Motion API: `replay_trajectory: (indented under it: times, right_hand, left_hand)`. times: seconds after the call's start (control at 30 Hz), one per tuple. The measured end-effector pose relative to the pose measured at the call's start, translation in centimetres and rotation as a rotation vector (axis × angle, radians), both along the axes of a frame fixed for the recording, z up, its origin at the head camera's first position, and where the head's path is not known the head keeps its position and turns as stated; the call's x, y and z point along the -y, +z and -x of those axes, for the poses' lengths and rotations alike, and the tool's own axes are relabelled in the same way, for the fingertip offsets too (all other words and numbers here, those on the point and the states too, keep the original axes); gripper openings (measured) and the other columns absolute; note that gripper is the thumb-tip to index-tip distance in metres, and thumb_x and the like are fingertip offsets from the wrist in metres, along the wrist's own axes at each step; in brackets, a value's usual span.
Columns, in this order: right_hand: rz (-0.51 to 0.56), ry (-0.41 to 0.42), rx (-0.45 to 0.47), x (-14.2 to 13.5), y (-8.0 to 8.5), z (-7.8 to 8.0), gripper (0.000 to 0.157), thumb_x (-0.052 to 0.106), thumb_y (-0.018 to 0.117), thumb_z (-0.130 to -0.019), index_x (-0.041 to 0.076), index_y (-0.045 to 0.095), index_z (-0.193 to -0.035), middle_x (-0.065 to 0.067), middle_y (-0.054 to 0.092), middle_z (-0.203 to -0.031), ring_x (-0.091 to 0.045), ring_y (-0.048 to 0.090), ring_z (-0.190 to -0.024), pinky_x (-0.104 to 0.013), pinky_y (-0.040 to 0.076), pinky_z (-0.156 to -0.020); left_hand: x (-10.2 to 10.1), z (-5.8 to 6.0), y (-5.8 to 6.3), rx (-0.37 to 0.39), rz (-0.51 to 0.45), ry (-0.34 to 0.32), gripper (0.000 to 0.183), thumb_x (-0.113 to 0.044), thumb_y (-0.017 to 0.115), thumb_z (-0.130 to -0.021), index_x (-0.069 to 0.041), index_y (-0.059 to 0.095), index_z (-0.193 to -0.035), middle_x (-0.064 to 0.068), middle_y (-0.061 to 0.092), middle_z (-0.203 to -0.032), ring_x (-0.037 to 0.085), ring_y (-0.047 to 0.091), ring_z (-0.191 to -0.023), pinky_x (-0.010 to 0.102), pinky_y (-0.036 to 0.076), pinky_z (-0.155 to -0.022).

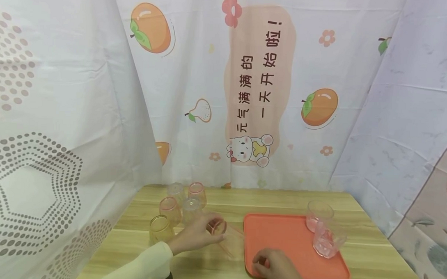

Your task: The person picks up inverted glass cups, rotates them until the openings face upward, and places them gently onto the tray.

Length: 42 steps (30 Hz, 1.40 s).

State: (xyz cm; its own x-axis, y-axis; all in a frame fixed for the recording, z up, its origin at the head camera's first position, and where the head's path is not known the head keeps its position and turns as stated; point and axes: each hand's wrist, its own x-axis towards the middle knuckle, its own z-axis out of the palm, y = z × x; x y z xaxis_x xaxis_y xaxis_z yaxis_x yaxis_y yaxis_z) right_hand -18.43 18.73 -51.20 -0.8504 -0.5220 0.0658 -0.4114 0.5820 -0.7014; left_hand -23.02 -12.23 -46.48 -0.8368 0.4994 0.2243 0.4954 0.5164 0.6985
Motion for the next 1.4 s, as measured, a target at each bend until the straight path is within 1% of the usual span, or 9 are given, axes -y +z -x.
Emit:
replay_trajectory:
  times: [0.17,0.37,0.5,0.6,0.7,0.77,1.0,1.23,1.4]
  right_hand:
    - [0.110,-0.049,0.079,0.2,0.3,0.1,0.014,0.031,0.071,-0.098,0.018,0.076,-0.100,0.007,0.070,-0.091,-0.005,0.057,-0.067,-0.027,0.048,-0.057]
    - [0.173,-0.153,0.094,0.3,0.8,0.0,0.022,0.036,0.070,-0.098,0.016,0.078,-0.105,0.006,0.074,-0.102,-0.005,0.065,-0.092,-0.025,0.053,-0.076]
    - [0.220,-0.173,0.144,0.5,0.9,0.1,0.027,0.035,0.069,-0.099,0.011,0.077,-0.110,0.000,0.075,-0.106,-0.008,0.068,-0.098,-0.024,0.054,-0.080]
    - [0.257,-0.181,0.180,0.7,1.0,0.1,0.030,0.035,0.069,-0.099,0.010,0.077,-0.112,-0.003,0.076,-0.105,-0.008,0.066,-0.082,-0.025,0.053,-0.072]
    - [0.306,-0.189,0.227,0.9,1.2,0.1,0.034,0.036,0.068,-0.100,0.007,0.075,-0.115,-0.006,0.075,-0.100,-0.008,0.056,-0.063,-0.026,0.049,-0.060]
    - [0.363,-0.193,0.282,0.9,1.2,0.2,0.037,0.036,0.068,-0.100,0.004,0.074,-0.117,-0.010,0.074,-0.097,-0.008,0.049,-0.057,-0.026,0.046,-0.053]
    - [0.526,-0.227,0.494,0.9,1.2,0.4,0.043,0.035,0.069,-0.100,-0.002,0.071,-0.120,-0.011,0.073,-0.104,-0.008,0.047,-0.059,-0.025,0.044,-0.054]
    - [0.558,-0.247,0.520,0.8,1.4,0.3,0.039,0.033,0.068,-0.100,-0.002,0.071,-0.117,-0.006,0.074,-0.100,-0.007,0.045,-0.059,-0.024,0.042,-0.055]
    - [0.572,-0.257,0.508,0.8,1.3,0.4,0.035,0.029,0.066,-0.102,-0.002,0.071,-0.115,-0.004,0.073,-0.098,-0.007,0.043,-0.059,-0.024,0.040,-0.055]
  left_hand:
    - [-0.3,0.1,-0.5,0.047,-0.053,-0.007,0.041,-0.041,0.078,-0.091,-0.018,0.069,-0.124,-0.002,0.067,-0.103,0.008,0.064,-0.087,0.025,0.054,-0.072]
    - [-0.8,0.2,-0.8,0.075,-0.088,-0.030,0.032,-0.039,0.078,-0.090,-0.022,0.070,-0.116,-0.007,0.066,-0.096,0.006,0.063,-0.085,0.025,0.055,-0.072]
    - [-1.0,0.1,-0.8,0.094,-0.101,-0.048,0.032,-0.040,0.078,-0.091,-0.022,0.069,-0.116,-0.008,0.065,-0.095,0.007,0.063,-0.086,0.025,0.055,-0.073]
    - [-1.1,-0.1,-0.8,0.097,-0.103,-0.045,0.034,-0.041,0.078,-0.091,-0.021,0.068,-0.116,-0.004,0.066,-0.098,0.007,0.063,-0.087,0.025,0.054,-0.074]
    - [-1.3,-0.2,-0.8,0.095,-0.111,-0.044,0.033,-0.039,0.078,-0.091,-0.020,0.068,-0.116,0.001,0.067,-0.102,0.007,0.063,-0.088,0.024,0.054,-0.076]
    - [-1.4,-0.2,-0.8,0.090,-0.117,-0.047,0.033,-0.038,0.078,-0.091,-0.018,0.067,-0.115,0.003,0.068,-0.103,0.006,0.064,-0.088,0.024,0.055,-0.077]
    - [-1.7,-0.4,-1.0,0.084,-0.137,-0.050,0.035,-0.037,0.078,-0.091,-0.015,0.067,-0.116,0.002,0.067,-0.102,0.006,0.063,-0.088,0.023,0.055,-0.077]
    - [-1.7,-0.4,-1.2,0.106,-0.134,-0.065,0.033,-0.040,0.076,-0.093,-0.019,0.066,-0.116,0.000,0.066,-0.102,0.005,0.064,-0.088,0.023,0.055,-0.077]
    - [-1.8,-0.6,-1.1,0.084,-0.142,-0.082,0.034,-0.039,0.076,-0.093,-0.018,0.067,-0.118,-0.004,0.065,-0.101,0.006,0.064,-0.089,0.023,0.055,-0.077]
